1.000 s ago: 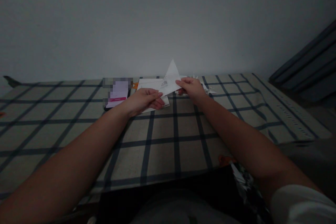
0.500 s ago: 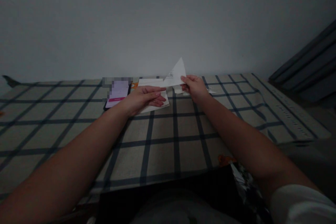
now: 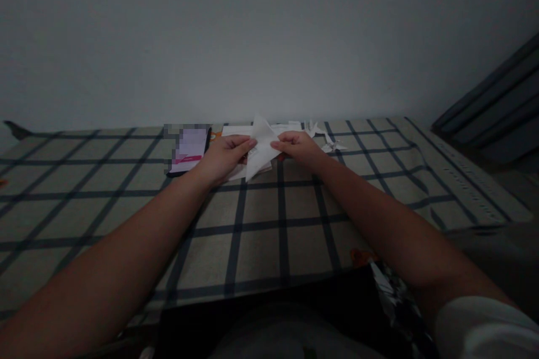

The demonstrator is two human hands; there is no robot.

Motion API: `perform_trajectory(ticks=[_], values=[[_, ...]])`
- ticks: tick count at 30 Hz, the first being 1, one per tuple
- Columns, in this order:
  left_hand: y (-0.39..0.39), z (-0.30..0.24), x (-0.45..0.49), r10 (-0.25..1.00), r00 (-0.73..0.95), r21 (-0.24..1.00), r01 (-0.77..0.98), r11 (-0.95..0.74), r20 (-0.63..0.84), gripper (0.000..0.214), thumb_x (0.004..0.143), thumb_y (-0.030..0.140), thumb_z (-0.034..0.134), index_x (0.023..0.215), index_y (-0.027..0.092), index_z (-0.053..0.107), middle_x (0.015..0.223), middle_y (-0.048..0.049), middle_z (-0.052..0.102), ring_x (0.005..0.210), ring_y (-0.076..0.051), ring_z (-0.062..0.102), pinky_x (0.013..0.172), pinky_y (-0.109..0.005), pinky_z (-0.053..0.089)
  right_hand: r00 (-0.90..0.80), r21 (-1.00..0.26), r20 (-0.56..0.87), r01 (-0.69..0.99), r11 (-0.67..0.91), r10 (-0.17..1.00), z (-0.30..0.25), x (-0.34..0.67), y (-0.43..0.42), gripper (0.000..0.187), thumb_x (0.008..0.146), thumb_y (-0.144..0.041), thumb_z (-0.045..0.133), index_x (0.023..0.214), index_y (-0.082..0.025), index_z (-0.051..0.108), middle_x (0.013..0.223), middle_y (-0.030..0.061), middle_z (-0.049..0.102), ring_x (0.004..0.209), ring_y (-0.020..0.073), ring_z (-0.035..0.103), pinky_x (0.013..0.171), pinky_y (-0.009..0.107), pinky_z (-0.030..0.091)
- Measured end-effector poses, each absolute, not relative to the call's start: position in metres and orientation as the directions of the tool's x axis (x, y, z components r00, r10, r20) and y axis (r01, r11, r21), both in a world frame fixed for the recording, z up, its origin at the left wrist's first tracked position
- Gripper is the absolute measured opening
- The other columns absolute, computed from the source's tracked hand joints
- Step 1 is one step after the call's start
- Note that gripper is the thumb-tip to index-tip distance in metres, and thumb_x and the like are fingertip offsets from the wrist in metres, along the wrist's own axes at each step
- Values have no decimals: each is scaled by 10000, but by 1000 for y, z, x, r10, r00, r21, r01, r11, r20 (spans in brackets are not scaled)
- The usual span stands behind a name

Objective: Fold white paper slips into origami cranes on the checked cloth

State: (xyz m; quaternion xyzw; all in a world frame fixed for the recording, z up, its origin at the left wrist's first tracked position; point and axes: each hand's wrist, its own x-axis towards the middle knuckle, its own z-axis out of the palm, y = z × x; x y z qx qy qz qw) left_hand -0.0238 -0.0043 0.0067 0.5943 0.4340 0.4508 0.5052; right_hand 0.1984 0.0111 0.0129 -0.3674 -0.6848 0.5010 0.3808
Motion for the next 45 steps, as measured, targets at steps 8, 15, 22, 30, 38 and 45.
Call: perform_trajectory(ticks=[8, 15, 22, 30, 38, 45], values=[[-3, 4, -24, 980, 195, 999, -7, -41, 41, 439, 676, 523, 868, 895, 149, 793, 831, -63, 759, 678, -132, 638, 596, -222, 487, -458, -970, 134, 123, 212, 879, 9, 201, 16, 266, 799, -393, 743, 777, -139, 667, 723, 15, 655, 607, 108, 586, 619, 255, 486], [-1, 3, -24, 987, 137, 996, 19, -89, 86, 406, 674, 480, 864, 878, 135, 799, 805, -71, 760, 672, -150, 648, 633, -260, 516, -489, -973, 122, 111, 200, 864, 6, 201, 16, 259, 804, -393, 747, 784, -146, 671, 722, 15, 664, 620, 107, 594, 617, 243, 478], [-5, 8, -25, 990, 122, 997, 29, -78, 74, 348, 626, 443, 885, 759, 149, 754, 705, -32, 702, 606, -119, 580, 573, -236, 461, -557, -977, 87, 113, 179, 826, -1, 205, 20, 308, 780, -447, 767, 801, -151, 683, 738, 4, 654, 648, 110, 579, 633, 242, 476], [-13, 12, -28, 929, 367, 962, 267, -61, -43, 295, 766, 443, 793, 658, 186, 695, 490, 31, 486, 410, -68, 331, 412, -233, 204, -554, -972, 152, 65, 224, 819, 8, 200, 13, 342, 805, -499, 737, 778, -175, 631, 718, -27, 573, 678, 114, 541, 653, 254, 436], [-14, 16, -26, 947, 315, 948, 317, -40, -65, 271, 757, 432, 779, 668, 186, 708, 453, 38, 469, 405, -80, 336, 426, -240, 225, -427, -950, 224, 106, 295, 876, 13, 200, 11, 337, 771, -463, 727, 682, -182, 562, 624, -42, 521, 604, 104, 474, 605, 259, 388], [-5, 9, -31, 969, 245, 953, 301, -37, -40, 293, 703, 469, 829, 776, 189, 783, 715, -35, 727, 554, -122, 558, 509, -238, 389, -382, -985, 163, -3, 175, 910, 5, 198, 16, 267, 722, -404, 728, 783, -184, 590, 737, -5, 628, 716, 144, 592, 688, 285, 491]])
